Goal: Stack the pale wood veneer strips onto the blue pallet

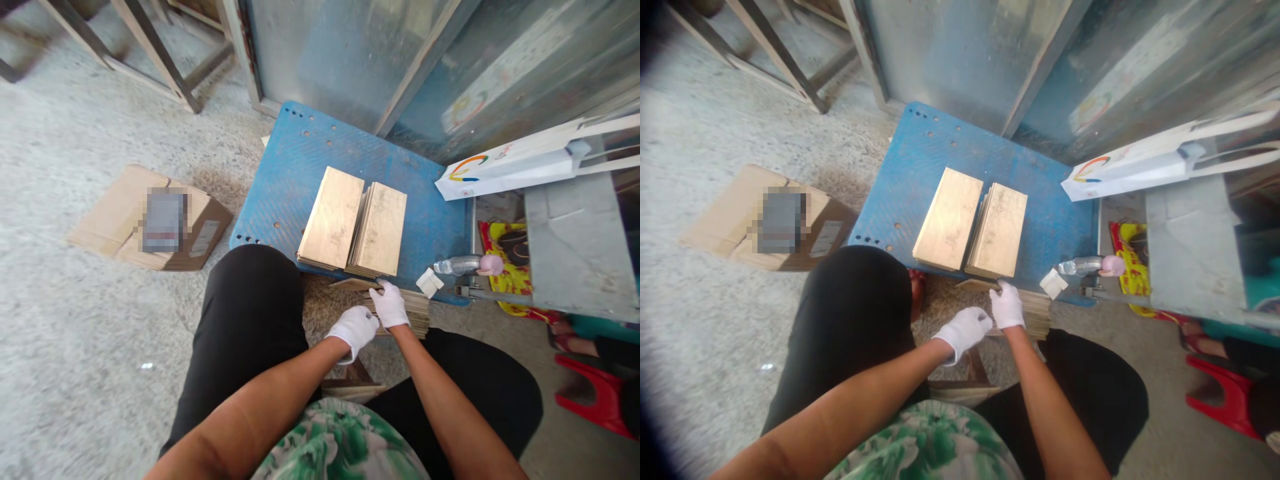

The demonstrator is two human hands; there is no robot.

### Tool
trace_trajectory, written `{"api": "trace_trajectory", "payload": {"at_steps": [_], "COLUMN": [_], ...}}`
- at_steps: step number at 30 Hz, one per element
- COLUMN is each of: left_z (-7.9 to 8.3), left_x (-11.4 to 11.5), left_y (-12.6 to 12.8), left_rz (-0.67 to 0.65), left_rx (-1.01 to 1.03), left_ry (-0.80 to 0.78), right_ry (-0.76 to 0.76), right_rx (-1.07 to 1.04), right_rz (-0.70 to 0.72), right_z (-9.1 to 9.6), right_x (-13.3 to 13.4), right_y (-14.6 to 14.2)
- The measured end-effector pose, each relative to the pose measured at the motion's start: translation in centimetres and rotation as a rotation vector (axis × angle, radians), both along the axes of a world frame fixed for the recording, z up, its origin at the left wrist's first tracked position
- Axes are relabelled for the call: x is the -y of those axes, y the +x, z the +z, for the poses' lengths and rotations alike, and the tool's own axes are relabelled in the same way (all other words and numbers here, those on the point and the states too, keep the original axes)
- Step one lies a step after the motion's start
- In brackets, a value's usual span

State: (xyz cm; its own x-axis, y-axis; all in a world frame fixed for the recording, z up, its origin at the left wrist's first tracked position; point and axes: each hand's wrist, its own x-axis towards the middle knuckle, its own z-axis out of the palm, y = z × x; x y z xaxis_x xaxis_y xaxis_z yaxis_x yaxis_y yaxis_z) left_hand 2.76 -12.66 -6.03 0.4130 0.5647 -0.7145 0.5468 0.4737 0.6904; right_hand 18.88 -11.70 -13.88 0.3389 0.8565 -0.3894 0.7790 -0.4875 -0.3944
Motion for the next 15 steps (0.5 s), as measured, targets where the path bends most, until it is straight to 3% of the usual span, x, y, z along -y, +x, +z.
{"api": "trace_trajectory", "payload": {"at_steps": [10, 13, 15], "left_z": [-0.8, -1.1, -1.4], "left_x": [-0.7, -0.9, -1.0], "left_y": [-1.1, -1.5, -1.8], "left_rz": [0.188, 0.258, 0.306], "left_rx": [-0.217, -0.26, -0.27], "left_ry": [0.086, 0.142, 0.17], "right_ry": [-0.144, -0.143, -0.137], "right_rx": [0.044, 0.057, 0.054], "right_rz": [0.31, 0.365, 0.406], "right_z": [-0.3, 1.0, 2.9], "right_x": [2.0, 1.6, 0.8], "right_y": [-0.2, -0.6, -0.4]}}
